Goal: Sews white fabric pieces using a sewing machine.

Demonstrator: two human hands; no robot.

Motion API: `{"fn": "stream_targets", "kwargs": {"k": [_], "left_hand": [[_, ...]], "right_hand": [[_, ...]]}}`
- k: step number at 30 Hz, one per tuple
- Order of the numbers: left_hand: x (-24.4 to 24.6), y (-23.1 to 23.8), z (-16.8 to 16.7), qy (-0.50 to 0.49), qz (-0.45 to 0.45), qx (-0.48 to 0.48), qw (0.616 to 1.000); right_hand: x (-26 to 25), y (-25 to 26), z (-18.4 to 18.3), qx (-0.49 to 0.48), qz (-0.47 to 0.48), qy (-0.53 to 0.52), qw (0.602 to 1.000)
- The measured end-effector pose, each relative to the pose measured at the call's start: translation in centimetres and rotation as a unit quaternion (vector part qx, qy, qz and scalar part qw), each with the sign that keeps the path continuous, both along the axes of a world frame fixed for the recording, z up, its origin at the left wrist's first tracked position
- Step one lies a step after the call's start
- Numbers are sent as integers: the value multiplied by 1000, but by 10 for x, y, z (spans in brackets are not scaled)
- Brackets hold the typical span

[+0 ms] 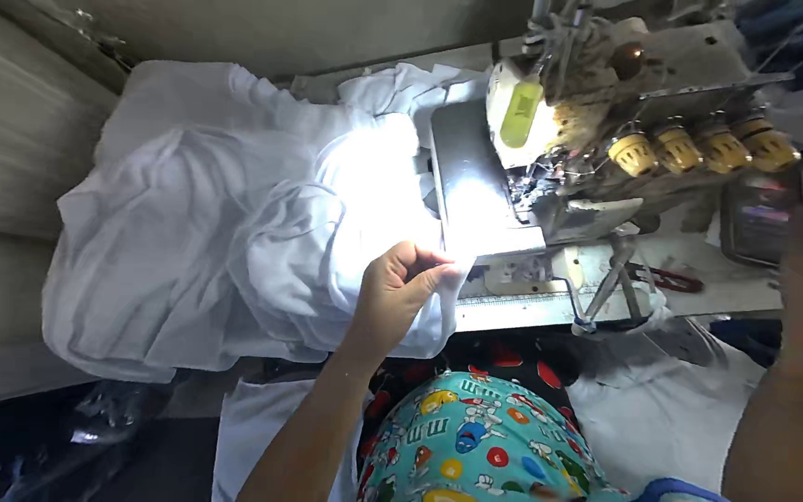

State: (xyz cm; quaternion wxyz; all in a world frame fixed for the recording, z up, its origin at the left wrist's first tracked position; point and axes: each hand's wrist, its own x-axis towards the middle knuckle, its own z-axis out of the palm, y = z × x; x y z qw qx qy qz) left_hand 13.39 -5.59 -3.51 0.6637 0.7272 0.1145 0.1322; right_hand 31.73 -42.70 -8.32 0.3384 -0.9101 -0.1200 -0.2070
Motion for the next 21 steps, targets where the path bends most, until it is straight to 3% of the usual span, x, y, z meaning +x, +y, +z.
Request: {"fn": "stream_targets", "kwargs": {"k": [3,6,8,10,14,21], "left_hand": [[-2,-6,5,-15,-16,-6,1000],[-6,-13,11,-37,-50,2,998],[-8,-12,12,-64,-64,20,996],[-11,-8,12,-81,-59,40,994],[-19,2,12,-73,-31,34,996],[-14,0,10,-70,-23,11,997]], "right_hand": [[-56,74,29,112,218,-54,968],[-85,142,34,149,451,46,879],[-89,174,27,168,525,82,830],[-87,189,20,208,554,114,798],[-87,194,16,301,513,197,779],[-90,194,22,327,487,217,780]]}}
